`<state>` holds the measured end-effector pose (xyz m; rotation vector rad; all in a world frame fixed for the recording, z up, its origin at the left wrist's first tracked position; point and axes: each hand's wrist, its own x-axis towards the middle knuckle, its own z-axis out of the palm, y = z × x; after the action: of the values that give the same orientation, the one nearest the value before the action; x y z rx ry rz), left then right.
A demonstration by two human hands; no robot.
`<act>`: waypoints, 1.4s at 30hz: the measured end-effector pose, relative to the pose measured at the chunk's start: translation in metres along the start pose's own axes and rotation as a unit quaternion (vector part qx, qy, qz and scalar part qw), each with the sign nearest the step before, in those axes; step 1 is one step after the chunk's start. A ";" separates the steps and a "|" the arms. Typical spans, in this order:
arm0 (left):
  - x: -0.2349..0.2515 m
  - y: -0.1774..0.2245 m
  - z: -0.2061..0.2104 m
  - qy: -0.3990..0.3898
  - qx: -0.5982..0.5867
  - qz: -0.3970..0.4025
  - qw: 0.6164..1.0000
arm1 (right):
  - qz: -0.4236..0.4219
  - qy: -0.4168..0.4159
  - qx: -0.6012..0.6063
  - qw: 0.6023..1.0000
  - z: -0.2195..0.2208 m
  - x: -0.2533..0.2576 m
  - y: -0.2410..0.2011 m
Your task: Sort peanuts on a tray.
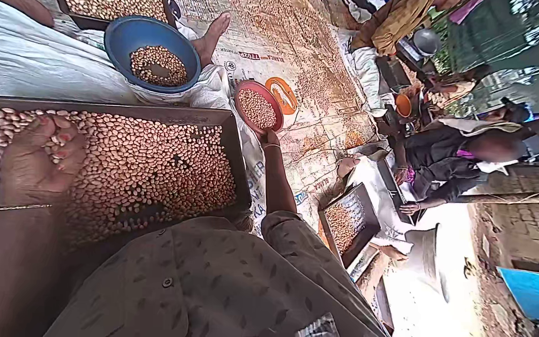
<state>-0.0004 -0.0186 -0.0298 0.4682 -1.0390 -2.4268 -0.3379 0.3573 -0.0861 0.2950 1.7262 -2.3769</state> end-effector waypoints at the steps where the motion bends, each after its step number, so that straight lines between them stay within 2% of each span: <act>1: 0.003 -0.001 -0.006 -0.011 -0.007 0.004 1.000 | 0.036 0.054 0.002 0.998 0.014 0.018 0.009; 4: 0.004 -0.002 -0.003 -0.014 -0.022 0.006 1.000 | 0.066 0.098 -0.019 0.993 0.042 0.017 0.015; 7: 0.005 0.000 -0.002 -0.011 -0.021 0.000 1.000 | 0.051 0.024 -0.063 0.996 0.026 0.008 0.020; 8: 0.007 0.000 -0.004 -0.013 -0.019 0.002 1.000 | 0.040 0.022 -0.124 0.991 0.022 0.005 0.017; 9: 0.007 -0.001 -0.006 -0.015 -0.019 0.004 1.000 | 0.015 0.038 -0.216 0.976 0.021 -0.004 0.011; 11: 0.008 -0.002 -0.008 -0.010 -0.026 0.006 1.000 | -0.092 0.060 -0.401 0.910 0.024 -0.032 -0.005; 13: 0.005 0.001 -0.004 -0.002 -0.023 0.006 1.000 | -0.260 0.041 -0.421 0.868 0.036 -0.066 -0.019; 15: 0.003 0.004 0.003 0.007 -0.018 0.000 1.000 | -0.335 -0.041 -0.325 0.883 0.064 -0.102 -0.027; 17: 0.000 0.007 0.007 0.016 -0.009 -0.006 1.000 | -0.311 -0.163 -0.277 0.895 0.105 -0.143 -0.023; 18: -0.001 0.008 0.008 0.017 -0.010 -0.006 1.000 | -0.290 -0.235 -0.281 0.884 0.126 -0.163 -0.016; 20: 0.000 0.007 0.006 0.008 -0.027 0.000 1.000 | -0.273 -0.384 -0.322 0.821 0.164 -0.199 0.005; 22: 0.000 0.008 0.005 0.014 -0.042 0.009 0.999 | -0.324 -0.516 -0.382 0.695 0.195 -0.225 0.036; 24: -0.003 0.009 0.007 0.029 -0.052 0.020 0.998 | -0.357 -0.576 -0.504 0.535 0.218 -0.236 0.063; 25: -0.005 0.011 0.008 0.038 -0.053 0.022 0.998 | -0.350 -0.579 -0.559 0.480 0.225 -0.236 0.071; 26: -0.006 0.012 0.008 0.038 -0.057 0.026 0.997 | -0.346 -0.568 -0.588 0.460 0.228 -0.231 0.076; 27: -0.005 0.012 0.006 0.036 -0.060 0.030 0.997 | -0.340 -0.550 -0.605 0.465 0.227 -0.222 0.076; 29: -0.004 0.013 0.004 0.031 -0.058 0.033 0.997 | -0.315 -0.489 -0.640 0.502 0.213 -0.200 0.064; 32: -0.003 0.012 0.007 0.026 -0.068 0.021 0.997 | -0.262 -0.423 -0.682 0.536 0.173 -0.182 0.034; 34: -0.003 0.013 0.011 0.017 -0.070 0.017 0.997 | -0.239 -0.468 -0.635 0.566 0.142 -0.184 0.018; 36: -0.004 0.013 0.013 0.011 -0.059 0.010 0.998 | -0.201 -0.549 -0.525 0.618 0.118 -0.200 0.006; 38: -0.004 0.012 0.013 0.014 -0.048 0.006 0.999 | -0.146 -0.576 -0.464 0.657 0.105 -0.205 -0.004; 39: -0.004 0.012 0.013 0.019 -0.046 0.005 0.999 | -0.137 -0.549 -0.456 0.687 0.100 -0.200 -0.009; 41: -0.004 0.011 0.012 0.027 -0.045 0.003 0.999 | -0.167 -0.442 -0.473 0.743 0.096 -0.180 -0.012; 42: -0.004 0.011 0.012 0.026 -0.041 -0.001 0.999 | -0.194 -0.386 -0.497 0.753 0.098 -0.169 -0.011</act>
<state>0.0001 -0.0159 -0.0135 0.5022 -0.9135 -2.4354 -0.1826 0.2734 -0.0010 -1.1085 2.3021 -1.0422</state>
